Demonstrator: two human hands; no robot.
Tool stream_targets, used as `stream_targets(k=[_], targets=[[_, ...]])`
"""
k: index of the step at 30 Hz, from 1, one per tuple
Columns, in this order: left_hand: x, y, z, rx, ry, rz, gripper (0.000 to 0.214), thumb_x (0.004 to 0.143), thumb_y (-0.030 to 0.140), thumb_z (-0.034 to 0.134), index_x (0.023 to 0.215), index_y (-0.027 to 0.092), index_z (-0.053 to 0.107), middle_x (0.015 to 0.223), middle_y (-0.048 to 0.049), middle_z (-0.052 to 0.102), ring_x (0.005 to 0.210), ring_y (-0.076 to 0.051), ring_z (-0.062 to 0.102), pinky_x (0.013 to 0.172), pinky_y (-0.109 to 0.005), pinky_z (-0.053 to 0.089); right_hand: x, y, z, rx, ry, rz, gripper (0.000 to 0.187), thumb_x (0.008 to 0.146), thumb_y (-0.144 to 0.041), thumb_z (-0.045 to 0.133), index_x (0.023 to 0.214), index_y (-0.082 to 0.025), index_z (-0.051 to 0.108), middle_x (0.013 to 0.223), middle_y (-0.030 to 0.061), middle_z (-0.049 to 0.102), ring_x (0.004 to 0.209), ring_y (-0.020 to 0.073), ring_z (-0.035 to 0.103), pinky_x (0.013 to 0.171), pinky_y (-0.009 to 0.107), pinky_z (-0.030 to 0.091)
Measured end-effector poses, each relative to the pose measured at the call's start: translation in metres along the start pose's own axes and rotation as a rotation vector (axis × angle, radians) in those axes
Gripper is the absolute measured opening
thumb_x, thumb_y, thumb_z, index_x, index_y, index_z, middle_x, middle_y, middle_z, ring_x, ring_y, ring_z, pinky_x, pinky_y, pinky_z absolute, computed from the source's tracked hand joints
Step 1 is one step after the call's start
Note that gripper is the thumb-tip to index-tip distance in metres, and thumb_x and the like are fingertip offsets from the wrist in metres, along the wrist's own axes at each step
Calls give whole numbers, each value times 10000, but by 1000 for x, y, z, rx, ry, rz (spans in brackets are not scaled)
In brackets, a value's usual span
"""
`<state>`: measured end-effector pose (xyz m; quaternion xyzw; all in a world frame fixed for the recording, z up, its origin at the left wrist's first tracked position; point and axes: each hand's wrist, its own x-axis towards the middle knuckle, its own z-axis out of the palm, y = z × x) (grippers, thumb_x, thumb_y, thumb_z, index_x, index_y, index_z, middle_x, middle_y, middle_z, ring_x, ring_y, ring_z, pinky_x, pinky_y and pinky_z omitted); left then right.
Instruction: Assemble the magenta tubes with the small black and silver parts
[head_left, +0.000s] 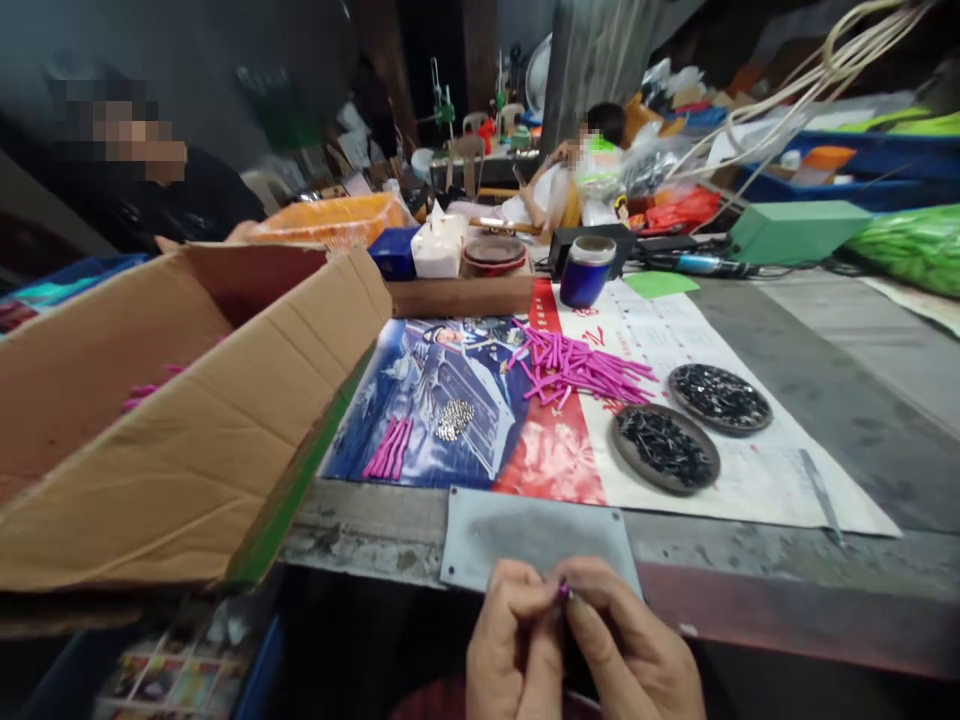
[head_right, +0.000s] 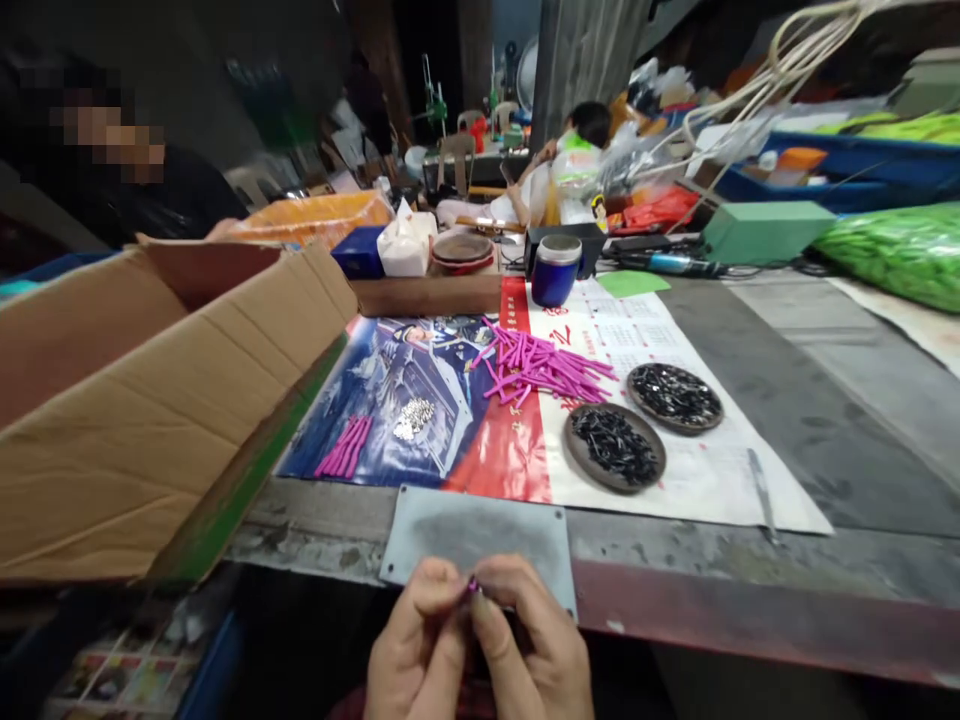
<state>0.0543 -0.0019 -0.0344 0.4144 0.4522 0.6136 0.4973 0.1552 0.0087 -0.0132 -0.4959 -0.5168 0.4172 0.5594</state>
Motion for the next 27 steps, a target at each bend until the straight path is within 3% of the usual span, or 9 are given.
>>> stream_targets(k=[3,7,22,27], targets=[[0,0,-3,37,-80,92,138,1017,254,543,947,223,657,895,-17,531,786,-139,547,712,-222,452,0,-2,-2,-18,17,-2,134,960,-289,620,876,-238,711,855,16,690,776,143,685,718,162,548],[6,0,-9,58,-189,115,176,1030,153,468,1028,244,618,945,-18,521,871,-152,570,791,-238,479,1,0,-1,-64,6,-30,81,941,-222,643,880,-237,695,868,13,681,793,145,675,720,175,556],[8,1,-13,-75,-151,-16,137,1014,161,522,967,243,622,911,4,524,827,-125,543,784,-197,494,9,3,7,-121,40,-95,124,903,-142,665,828,-237,695,818,-3,677,751,123,662,689,154,546],[10,-7,-12,-103,-105,-58,135,1014,193,531,926,213,631,869,-2,506,788,-134,517,734,-213,483,11,9,10,-94,-13,6,145,927,-198,659,783,-218,654,774,-6,629,715,129,628,664,180,529]])
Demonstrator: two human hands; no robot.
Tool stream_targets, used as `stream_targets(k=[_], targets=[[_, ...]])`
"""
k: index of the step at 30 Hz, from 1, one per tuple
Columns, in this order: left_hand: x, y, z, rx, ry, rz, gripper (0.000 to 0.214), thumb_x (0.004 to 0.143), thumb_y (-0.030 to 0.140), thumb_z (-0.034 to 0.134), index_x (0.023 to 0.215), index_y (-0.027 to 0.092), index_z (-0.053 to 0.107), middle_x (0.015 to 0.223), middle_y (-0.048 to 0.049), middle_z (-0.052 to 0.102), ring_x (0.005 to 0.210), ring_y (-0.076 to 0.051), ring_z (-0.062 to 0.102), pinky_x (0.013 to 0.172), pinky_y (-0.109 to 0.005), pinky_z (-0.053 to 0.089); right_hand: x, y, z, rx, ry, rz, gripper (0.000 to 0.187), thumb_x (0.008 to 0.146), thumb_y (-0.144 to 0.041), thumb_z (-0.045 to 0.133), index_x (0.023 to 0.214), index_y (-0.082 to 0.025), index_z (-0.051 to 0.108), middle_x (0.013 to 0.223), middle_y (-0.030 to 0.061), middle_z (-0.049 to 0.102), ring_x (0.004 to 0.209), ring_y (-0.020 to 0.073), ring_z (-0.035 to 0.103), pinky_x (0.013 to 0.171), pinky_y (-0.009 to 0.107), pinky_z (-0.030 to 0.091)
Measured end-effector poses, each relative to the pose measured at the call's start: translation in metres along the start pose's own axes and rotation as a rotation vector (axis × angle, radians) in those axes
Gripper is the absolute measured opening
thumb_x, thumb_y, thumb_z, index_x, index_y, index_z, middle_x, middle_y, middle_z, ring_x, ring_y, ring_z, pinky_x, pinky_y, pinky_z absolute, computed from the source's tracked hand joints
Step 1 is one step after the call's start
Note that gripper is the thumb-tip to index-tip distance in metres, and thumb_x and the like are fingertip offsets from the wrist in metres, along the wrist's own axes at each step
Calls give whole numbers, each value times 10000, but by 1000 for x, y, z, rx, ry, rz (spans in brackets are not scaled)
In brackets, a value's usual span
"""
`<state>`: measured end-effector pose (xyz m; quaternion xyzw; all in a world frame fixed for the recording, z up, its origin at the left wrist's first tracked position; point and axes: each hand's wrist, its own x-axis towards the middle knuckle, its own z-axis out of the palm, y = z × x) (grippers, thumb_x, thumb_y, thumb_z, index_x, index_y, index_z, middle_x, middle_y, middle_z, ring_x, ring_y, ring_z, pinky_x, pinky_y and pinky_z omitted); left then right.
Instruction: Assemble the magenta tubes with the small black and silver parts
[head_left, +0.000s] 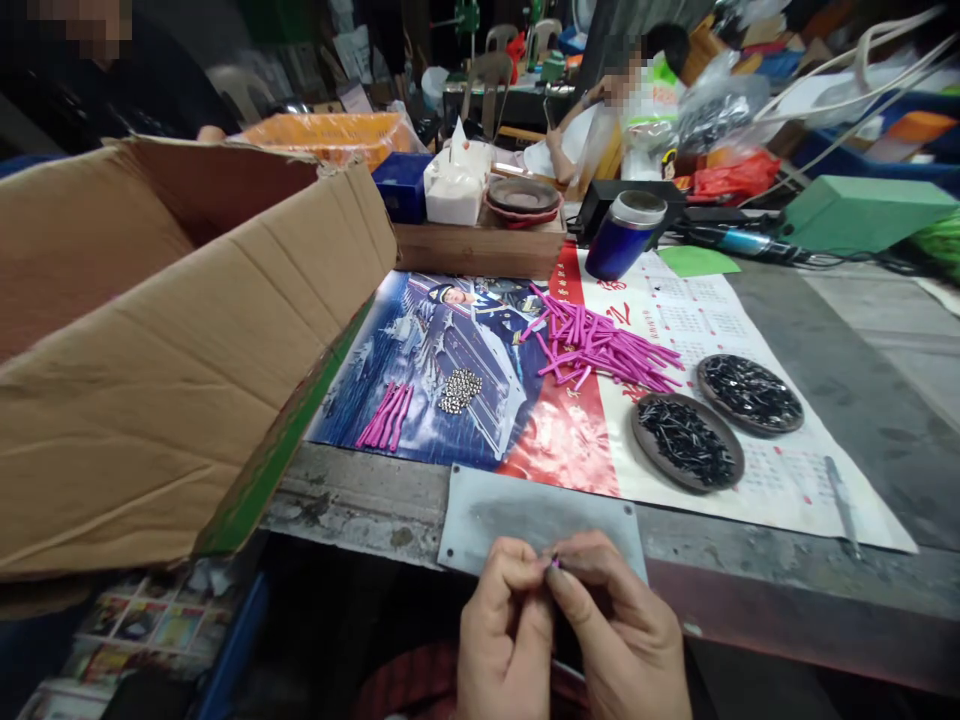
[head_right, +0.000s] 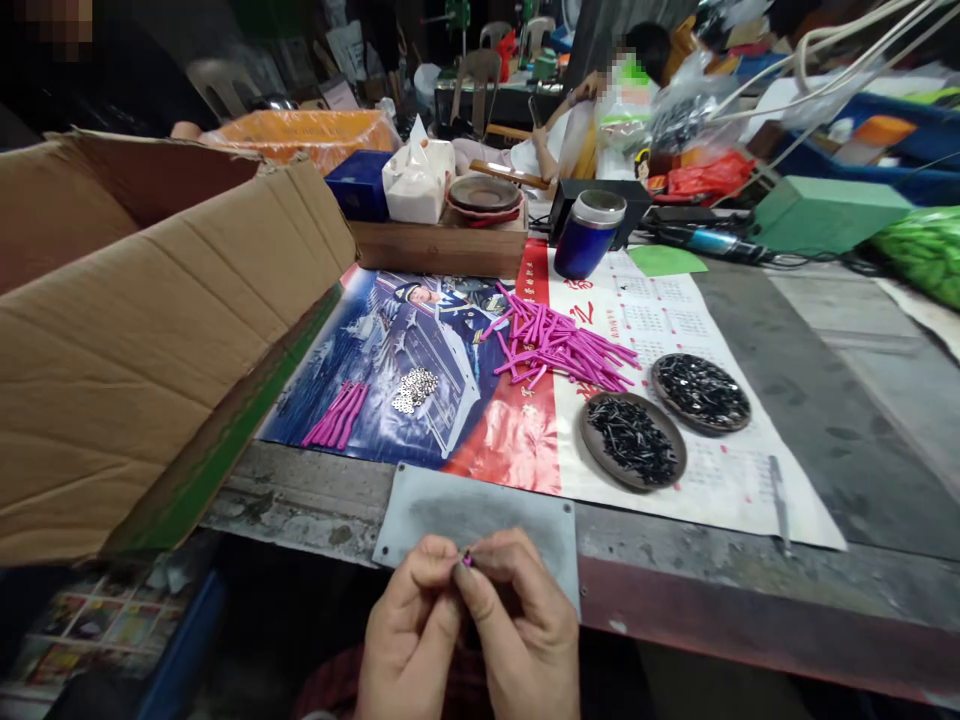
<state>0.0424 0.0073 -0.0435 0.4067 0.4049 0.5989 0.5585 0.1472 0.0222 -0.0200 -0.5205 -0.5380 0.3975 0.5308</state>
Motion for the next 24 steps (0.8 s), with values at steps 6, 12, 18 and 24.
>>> stream_targets(k=[6,12,18,24], targets=[[2,-3,1,-2,76,27,111,1007,209,553,965,219,656,907,-12,531,805,-138,553,750,-213,498,0,0,0,48,-51,106,154,980,-280,598,866,-214,677,869,27,663,776,150,658,707,201,543],[0,0,-3,106,38,97,156,1011,152,513,1010,224,651,918,-18,543,822,-142,580,769,-219,510,0,1,-1,69,-54,122,219,986,-306,587,807,-203,660,814,21,645,736,145,639,679,190,530],[4,8,1,166,25,171,184,1013,125,481,1006,246,619,895,-4,527,800,-134,566,758,-204,518,3,-4,-2,53,-62,74,179,977,-267,598,822,-195,651,813,33,626,743,154,632,680,208,542],[3,8,1,108,-3,133,179,1023,135,476,1045,260,601,927,-4,520,840,-132,568,795,-200,519,3,-8,1,109,-39,95,146,931,-246,664,795,-195,664,793,32,635,727,153,654,661,199,568]])
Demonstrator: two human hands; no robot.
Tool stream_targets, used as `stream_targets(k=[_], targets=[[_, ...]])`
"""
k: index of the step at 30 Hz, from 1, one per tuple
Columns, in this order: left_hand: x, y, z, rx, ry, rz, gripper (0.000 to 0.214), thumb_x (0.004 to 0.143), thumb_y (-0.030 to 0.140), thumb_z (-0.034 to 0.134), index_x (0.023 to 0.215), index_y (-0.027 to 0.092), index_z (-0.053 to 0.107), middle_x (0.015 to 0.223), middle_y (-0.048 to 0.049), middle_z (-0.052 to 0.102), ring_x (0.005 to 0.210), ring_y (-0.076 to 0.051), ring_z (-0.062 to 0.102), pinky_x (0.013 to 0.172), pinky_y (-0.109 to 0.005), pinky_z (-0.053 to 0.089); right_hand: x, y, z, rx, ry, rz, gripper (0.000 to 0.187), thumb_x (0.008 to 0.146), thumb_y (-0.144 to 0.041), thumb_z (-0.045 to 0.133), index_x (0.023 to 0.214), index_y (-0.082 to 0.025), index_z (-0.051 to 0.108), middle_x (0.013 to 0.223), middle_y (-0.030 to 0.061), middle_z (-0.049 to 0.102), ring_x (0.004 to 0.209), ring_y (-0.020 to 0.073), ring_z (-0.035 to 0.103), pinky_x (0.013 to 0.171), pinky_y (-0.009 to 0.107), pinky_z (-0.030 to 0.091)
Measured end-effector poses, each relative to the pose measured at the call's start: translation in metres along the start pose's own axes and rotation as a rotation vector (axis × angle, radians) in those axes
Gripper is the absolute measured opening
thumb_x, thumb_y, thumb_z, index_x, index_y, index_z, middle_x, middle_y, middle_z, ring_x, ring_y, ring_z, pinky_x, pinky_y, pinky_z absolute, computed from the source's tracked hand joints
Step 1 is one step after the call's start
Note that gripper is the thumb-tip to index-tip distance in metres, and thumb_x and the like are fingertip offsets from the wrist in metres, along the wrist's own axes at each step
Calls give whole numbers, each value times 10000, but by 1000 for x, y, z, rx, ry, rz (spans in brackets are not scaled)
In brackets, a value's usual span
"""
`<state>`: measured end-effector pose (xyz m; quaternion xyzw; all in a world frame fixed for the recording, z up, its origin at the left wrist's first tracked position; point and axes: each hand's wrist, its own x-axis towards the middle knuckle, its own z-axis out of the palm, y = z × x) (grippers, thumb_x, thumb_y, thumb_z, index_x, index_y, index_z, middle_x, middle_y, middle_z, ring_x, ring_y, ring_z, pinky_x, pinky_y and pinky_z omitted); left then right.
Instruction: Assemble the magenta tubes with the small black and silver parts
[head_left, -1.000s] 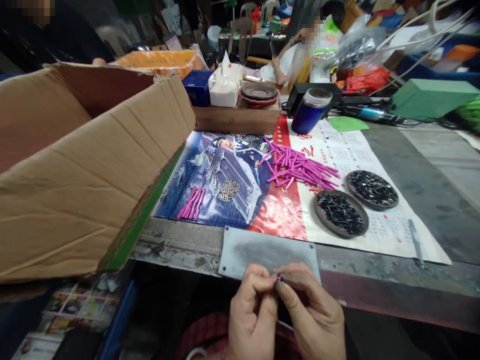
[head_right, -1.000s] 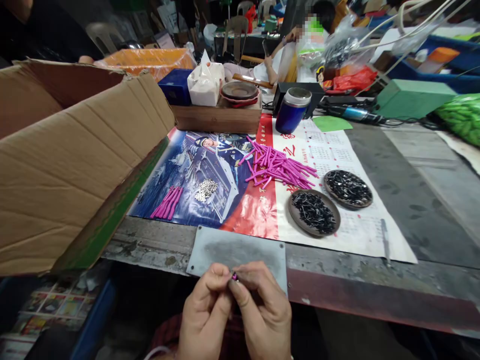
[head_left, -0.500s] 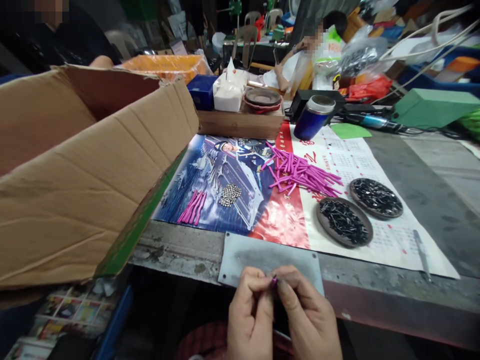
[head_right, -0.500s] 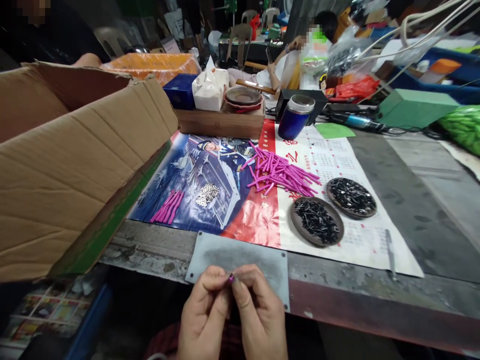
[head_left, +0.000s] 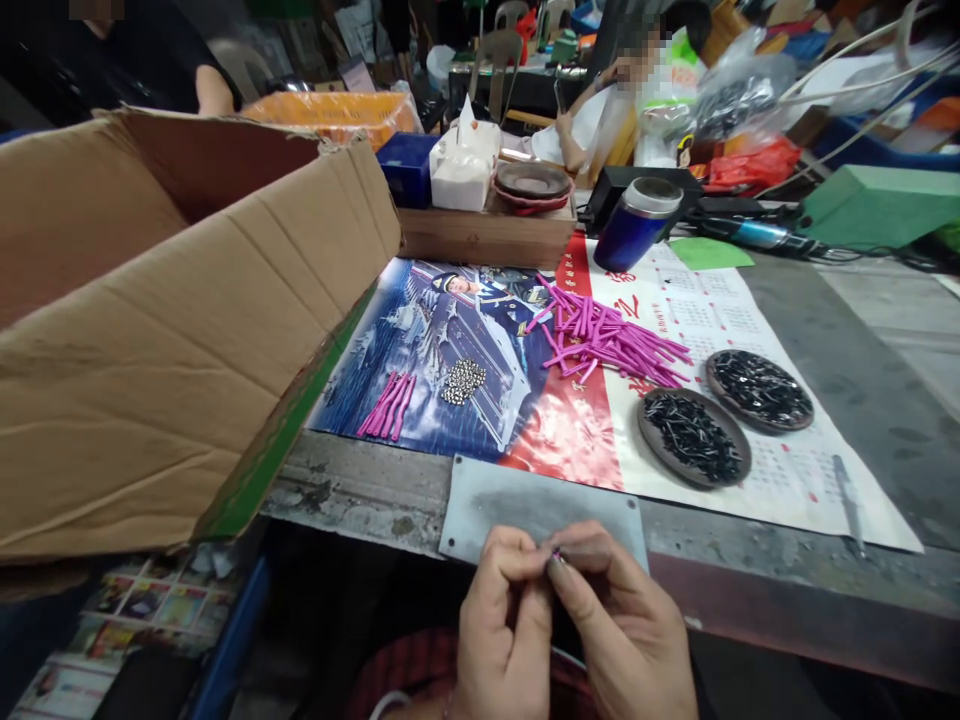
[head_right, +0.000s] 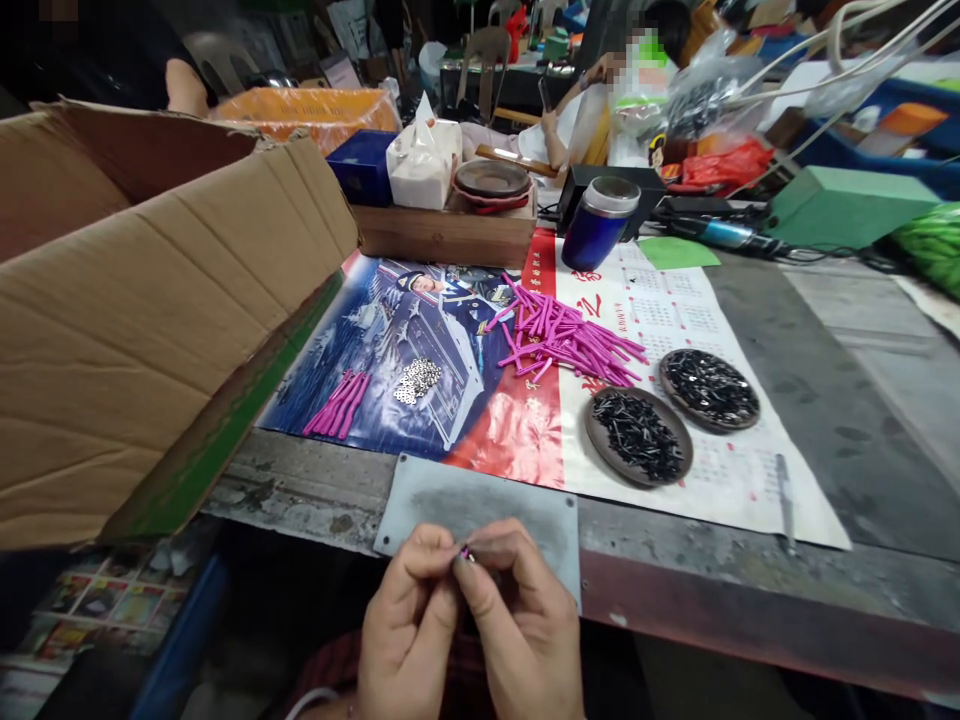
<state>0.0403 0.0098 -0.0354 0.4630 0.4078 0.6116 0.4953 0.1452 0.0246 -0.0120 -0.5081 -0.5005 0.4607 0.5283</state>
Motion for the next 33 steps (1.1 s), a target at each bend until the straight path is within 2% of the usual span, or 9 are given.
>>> stream_targets(k=[4,6,8,11,13,17,21,26,33], targets=[[1,2,-3,-6,-36,-14,189,1034,150,460,1076,272,597,946,-7,509,850,-134,546,780,-211,491,4,-8,-12,-104,-77,-62,75,918,-199,668,857,-216,709,848,43,689,780,174,699,700,206,580],[3,6,-6,-29,-90,-63,157,1030,166,481,1048,257,607,925,-6,503,800,-125,527,721,-207,466,11,-15,-26,-195,-170,-135,83,914,-174,666,881,-227,721,856,42,705,779,177,708,698,202,575],[7,11,-9,-79,-184,-171,105,1017,194,524,992,226,621,899,-5,498,706,-102,488,630,-196,424,20,-20,-41,-267,-307,-195,92,909,-165,676,862,-230,722,834,36,710,755,172,705,678,199,566],[13,16,-14,-161,-334,-352,95,991,233,581,924,187,628,879,-8,501,601,-71,418,543,-192,359,31,-23,-57,-262,-537,-153,127,913,-213,698,786,-214,712,774,33,698,691,167,685,622,217,545],[15,17,-17,-176,-383,-401,112,982,251,598,905,177,631,874,-12,503,578,-65,404,528,-194,345,34,-19,-59,-203,-585,-70,221,903,-285,726,703,-200,689,732,32,683,655,164,666,594,231,531],[16,16,-20,-150,-358,-381,130,977,259,604,878,176,623,865,-20,508,599,-82,424,526,-197,352,30,-8,-46,-50,-439,65,363,827,-424,799,609,-182,638,660,26,648,610,164,624,569,246,526],[13,17,-19,-48,-259,-234,123,993,217,559,882,189,604,858,-18,508,664,-109,475,583,-211,398,21,-1,-28,50,-230,124,296,783,-355,837,638,-181,647,684,23,657,621,159,633,571,226,547],[5,11,-12,94,-75,-62,145,1008,151,493,962,221,610,899,-18,534,815,-148,578,717,-227,478,10,0,-12,-23,-49,45,121,810,-214,782,706,-196,720,762,41,719,711,178,715,661,211,602],[-3,8,-9,176,6,65,229,996,65,456,1031,242,597,947,-15,543,844,-132,595,771,-197,505,2,-5,-1,-237,30,-127,104,856,-179,728,851,-258,796,871,20,793,789,171,770,730,178,625]])
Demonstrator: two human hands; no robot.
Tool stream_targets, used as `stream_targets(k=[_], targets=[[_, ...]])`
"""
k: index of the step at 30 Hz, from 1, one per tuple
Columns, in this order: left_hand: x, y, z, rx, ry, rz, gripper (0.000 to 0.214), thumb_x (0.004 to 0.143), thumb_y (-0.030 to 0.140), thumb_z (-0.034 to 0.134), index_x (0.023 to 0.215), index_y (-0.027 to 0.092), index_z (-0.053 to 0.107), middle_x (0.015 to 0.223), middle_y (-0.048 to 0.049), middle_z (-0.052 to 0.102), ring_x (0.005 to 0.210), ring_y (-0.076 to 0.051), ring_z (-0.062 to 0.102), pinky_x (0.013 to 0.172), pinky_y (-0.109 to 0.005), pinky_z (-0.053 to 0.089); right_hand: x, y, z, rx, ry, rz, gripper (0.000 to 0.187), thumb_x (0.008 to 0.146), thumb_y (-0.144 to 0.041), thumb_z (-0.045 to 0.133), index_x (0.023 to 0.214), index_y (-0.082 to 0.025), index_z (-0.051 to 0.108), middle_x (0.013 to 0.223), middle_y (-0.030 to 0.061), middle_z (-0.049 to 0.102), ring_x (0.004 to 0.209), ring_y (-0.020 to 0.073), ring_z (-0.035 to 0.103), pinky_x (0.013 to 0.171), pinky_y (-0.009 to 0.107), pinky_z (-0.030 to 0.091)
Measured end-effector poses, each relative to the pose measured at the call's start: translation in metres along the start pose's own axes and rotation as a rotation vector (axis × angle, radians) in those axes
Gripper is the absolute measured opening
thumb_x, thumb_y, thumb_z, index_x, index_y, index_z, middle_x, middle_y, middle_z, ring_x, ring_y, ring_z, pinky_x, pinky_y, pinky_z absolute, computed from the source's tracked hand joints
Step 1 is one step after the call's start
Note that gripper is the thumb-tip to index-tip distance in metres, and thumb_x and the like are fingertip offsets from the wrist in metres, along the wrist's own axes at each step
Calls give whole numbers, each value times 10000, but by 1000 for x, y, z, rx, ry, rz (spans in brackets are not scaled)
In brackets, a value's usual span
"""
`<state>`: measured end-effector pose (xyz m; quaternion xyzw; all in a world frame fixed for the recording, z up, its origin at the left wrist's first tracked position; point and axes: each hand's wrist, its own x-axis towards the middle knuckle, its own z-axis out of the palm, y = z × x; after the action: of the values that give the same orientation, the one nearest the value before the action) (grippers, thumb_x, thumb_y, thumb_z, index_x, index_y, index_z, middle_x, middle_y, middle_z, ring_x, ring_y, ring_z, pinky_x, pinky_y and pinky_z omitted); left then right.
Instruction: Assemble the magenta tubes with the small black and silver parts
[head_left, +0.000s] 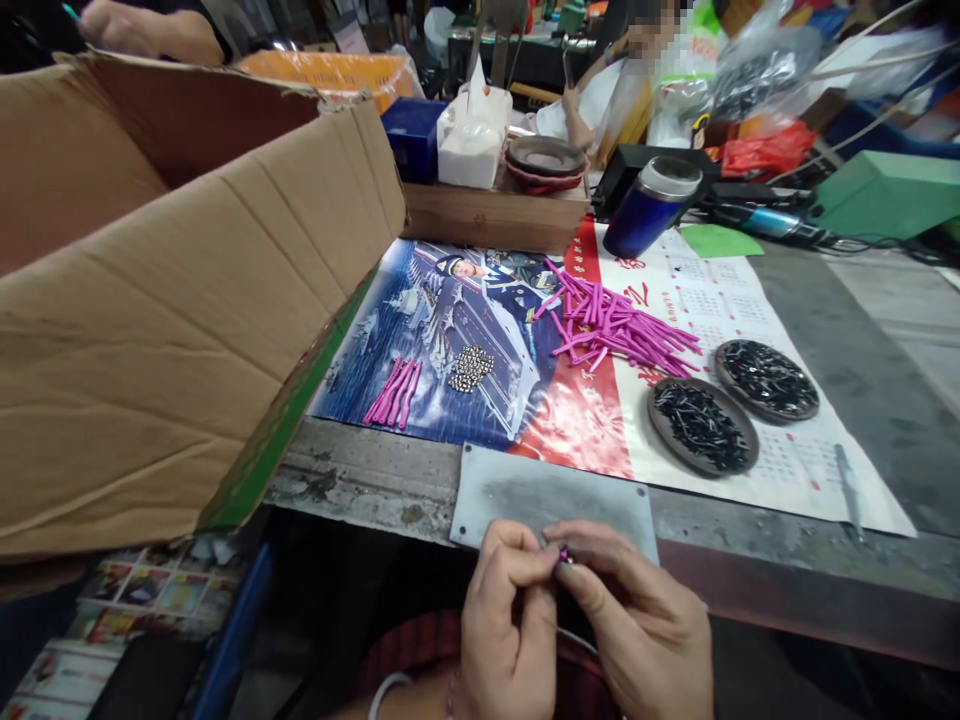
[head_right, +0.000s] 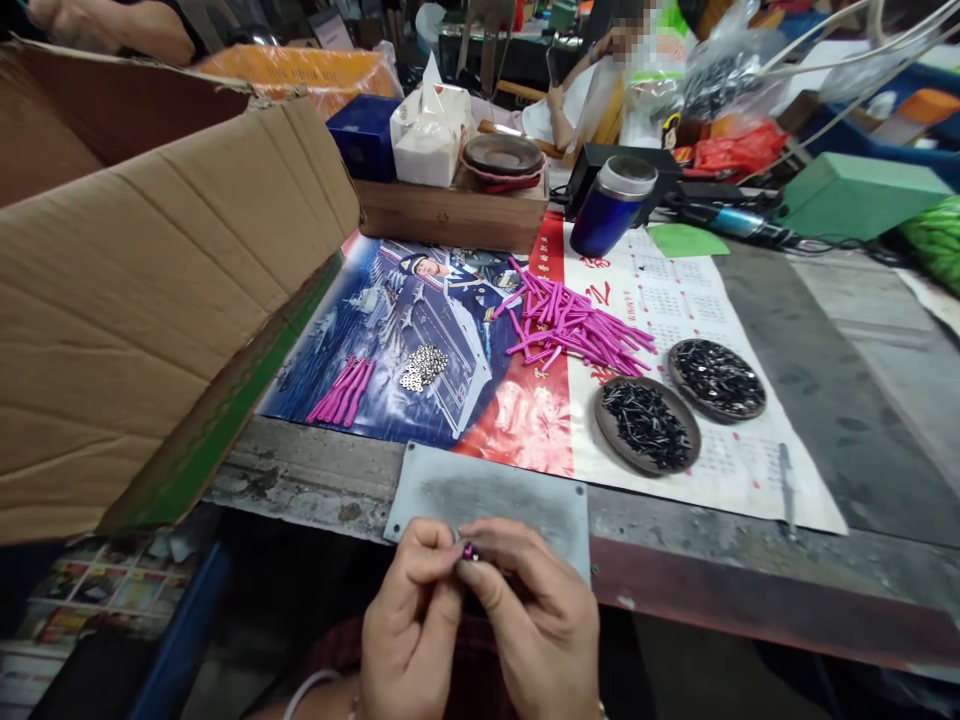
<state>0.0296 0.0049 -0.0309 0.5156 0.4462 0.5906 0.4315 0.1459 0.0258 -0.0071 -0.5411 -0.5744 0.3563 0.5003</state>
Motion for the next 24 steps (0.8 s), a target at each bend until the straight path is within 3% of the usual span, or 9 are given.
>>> stream_targets(k=[7,12,15,19,24], targets=[[-1,-2,-1,-37,33,23,255,987,45,470,1067,246,605,952,-21,546,839,-138,595,774,-212,514,-5,1,2,-70,20,-98,188,888,-155,695,985,-278,800,970,36,806,870,200,784,791,238,644],[1,-3,-5,-85,-27,4,230,987,61,469,1054,245,592,967,-19,532,869,-142,594,799,-216,506,11,-7,-6,54,-98,-43,70,854,-212,755,804,-242,792,838,41,793,741,195,775,671,202,637],[5,-2,-7,-119,-68,-50,194,993,82,480,998,236,597,927,-10,533,833,-134,587,769,-203,500,16,-7,-10,16,-161,-36,62,850,-218,763,808,-247,797,837,28,794,728,175,772,670,172,625],[9,-2,-7,-146,-37,-122,183,1002,102,486,980,235,611,927,-11,550,838,-139,596,774,-207,510,6,-1,-3,-140,-64,-88,105,903,-208,701,921,-260,790,926,18,802,818,173,781,761,181,627],[9,-2,-5,-120,31,-90,193,1002,103,485,987,241,618,929,-5,565,848,-129,603,806,-185,517,-6,9,11,-309,19,-187,151,962,-202,625,1042,-252,743,1039,33,792,910,183,779,845,221,624]])
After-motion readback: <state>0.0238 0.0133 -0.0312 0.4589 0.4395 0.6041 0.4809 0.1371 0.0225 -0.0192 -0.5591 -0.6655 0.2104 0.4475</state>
